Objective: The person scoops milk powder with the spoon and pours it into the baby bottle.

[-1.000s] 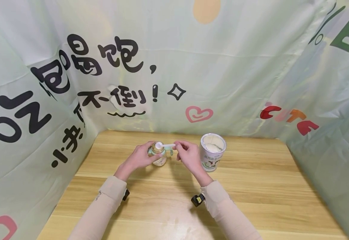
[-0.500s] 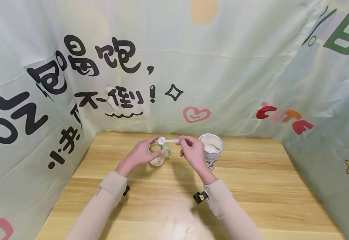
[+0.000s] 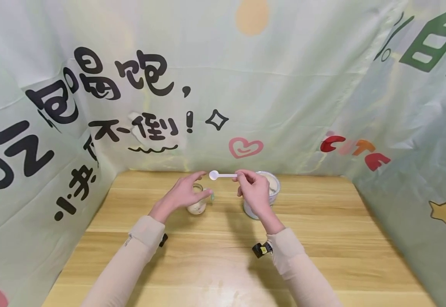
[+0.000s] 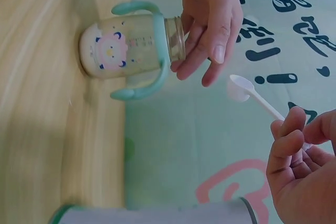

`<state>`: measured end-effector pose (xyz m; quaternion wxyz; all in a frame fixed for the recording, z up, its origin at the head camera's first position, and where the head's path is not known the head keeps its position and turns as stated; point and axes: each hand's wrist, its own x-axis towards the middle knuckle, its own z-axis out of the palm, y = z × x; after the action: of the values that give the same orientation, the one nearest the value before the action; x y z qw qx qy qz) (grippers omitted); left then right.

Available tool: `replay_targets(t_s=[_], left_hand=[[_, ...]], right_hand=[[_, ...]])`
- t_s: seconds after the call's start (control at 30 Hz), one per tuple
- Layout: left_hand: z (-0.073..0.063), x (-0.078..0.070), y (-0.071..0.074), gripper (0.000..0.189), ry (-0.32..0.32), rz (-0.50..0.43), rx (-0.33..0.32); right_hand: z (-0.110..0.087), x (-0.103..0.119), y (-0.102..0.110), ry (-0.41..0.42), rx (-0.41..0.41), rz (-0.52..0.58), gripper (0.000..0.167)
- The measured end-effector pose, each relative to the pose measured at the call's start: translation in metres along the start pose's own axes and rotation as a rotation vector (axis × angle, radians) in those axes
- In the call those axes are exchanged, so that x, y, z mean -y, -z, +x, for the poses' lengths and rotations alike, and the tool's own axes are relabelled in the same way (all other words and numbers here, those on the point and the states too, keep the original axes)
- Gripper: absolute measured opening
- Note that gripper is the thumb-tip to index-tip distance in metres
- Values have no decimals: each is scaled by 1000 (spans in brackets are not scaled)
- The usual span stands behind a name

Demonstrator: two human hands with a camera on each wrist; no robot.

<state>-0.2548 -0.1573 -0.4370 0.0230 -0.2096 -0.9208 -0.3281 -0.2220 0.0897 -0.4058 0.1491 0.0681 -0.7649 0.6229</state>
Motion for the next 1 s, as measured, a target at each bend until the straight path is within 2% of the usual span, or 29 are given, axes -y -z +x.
replay_targets(t_s=[0.33, 0.8, 0.9, 1.0], left_hand=[[13, -15, -4, 81, 0, -23, 35], [30, -35, -16, 85, -52, -41, 69], [32, -40, -19, 85, -57, -42, 74], [35, -45, -23, 86, -55, -42, 79]], right_hand=[[2, 1, 25, 2, -42, -11, 22], [2, 2, 57, -85, -106, -28, 25], [-2, 15, 63, -106, -124, -41, 24], [-3, 14, 70, -114, -142, -46, 25]])
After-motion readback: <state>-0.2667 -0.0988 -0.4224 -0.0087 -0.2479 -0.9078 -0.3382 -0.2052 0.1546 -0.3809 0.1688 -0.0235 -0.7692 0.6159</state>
